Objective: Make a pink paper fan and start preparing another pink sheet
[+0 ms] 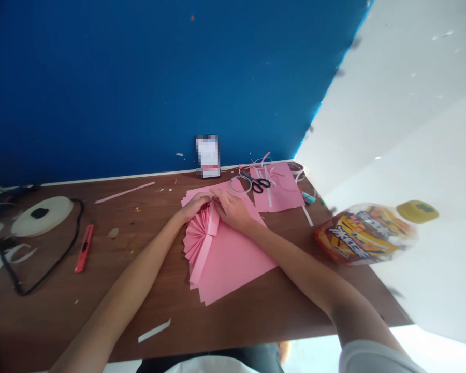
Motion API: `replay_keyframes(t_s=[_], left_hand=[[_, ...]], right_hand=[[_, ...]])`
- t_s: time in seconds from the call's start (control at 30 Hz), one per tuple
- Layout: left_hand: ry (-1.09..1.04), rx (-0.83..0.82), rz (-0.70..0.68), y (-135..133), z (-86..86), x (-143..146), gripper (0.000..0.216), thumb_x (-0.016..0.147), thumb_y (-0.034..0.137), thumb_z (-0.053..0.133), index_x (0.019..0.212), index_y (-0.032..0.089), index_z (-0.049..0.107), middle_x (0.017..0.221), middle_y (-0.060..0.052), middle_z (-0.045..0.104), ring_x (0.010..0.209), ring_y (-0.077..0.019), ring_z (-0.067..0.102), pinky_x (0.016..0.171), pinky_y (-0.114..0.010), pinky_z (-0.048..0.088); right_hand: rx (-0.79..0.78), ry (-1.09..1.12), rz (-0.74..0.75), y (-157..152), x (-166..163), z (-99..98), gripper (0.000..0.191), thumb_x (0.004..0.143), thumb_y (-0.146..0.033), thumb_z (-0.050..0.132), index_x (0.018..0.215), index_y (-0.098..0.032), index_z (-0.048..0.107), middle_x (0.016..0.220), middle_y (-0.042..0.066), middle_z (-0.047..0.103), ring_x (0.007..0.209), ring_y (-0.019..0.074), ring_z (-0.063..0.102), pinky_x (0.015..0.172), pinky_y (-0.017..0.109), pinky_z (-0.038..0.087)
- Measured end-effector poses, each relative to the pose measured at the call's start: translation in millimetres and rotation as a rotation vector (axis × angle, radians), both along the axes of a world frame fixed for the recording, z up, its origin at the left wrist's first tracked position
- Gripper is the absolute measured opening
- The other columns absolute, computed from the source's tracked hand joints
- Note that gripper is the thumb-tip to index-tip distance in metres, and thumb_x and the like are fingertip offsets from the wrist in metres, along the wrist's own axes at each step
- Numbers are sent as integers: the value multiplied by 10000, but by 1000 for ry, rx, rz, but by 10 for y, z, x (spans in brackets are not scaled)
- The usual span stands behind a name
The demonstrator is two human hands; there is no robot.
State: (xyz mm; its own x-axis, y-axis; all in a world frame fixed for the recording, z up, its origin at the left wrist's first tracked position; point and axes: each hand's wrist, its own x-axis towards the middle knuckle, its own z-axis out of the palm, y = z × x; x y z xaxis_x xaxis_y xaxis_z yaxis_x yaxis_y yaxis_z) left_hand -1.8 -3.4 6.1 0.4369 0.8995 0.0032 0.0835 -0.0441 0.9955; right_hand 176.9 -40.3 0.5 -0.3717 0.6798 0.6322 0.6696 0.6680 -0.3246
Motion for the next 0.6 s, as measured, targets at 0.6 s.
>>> replay_keyframes(t_s=[0.6], left_hand=[[-37, 52, 123, -41, 56, -3, 242, 811, 361, 530, 718, 145, 586, 692, -8, 559, 765, -151, 524, 744, -261, 412]], right_hand=[[-59, -34, -16, -20, -2, 56, 325, 936, -229, 407, 1250, -197, 482, 972, 81, 645, 753, 178, 598, 657, 291, 463]])
